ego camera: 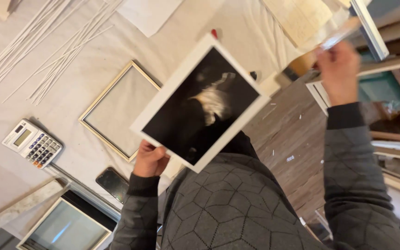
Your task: Assembling a picture frame by placing the artwork and backing inside.
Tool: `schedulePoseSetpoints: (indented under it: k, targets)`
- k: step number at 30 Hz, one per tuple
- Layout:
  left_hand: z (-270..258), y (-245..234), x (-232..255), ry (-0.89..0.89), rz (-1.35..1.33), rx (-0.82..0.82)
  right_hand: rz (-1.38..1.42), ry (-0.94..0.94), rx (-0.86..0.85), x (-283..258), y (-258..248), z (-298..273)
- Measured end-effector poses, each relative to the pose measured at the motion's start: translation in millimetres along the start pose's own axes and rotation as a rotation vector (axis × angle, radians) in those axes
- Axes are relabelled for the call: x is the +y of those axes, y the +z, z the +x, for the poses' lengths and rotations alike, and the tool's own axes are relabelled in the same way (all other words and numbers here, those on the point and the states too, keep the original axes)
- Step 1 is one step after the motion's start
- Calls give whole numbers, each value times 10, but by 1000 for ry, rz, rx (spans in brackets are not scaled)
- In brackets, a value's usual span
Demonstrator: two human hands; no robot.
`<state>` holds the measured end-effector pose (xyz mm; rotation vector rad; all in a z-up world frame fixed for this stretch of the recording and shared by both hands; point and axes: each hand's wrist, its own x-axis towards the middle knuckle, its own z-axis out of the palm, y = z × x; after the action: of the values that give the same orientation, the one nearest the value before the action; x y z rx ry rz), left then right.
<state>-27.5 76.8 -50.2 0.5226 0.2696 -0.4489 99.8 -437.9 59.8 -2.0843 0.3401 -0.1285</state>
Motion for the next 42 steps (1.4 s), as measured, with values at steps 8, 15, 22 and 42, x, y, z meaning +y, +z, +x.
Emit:
schedulePoseSetpoints:
  k: [8, 15, 22, 42]
  targets:
    - [-15, 547, 432, 221, 11, 155, -520, -269, -224, 474, 166, 1209]
    - [-27, 304, 128, 245, -50, 129, -366, 44, -477, -297, 621, 1620]
    - [82, 367, 120, 240, -30, 100, 307, 364, -925, -1034, 1494, 723]
    - [-842, -95, 854, 536, 47, 374, 738, 411, -776, -1481, 2502, -675]
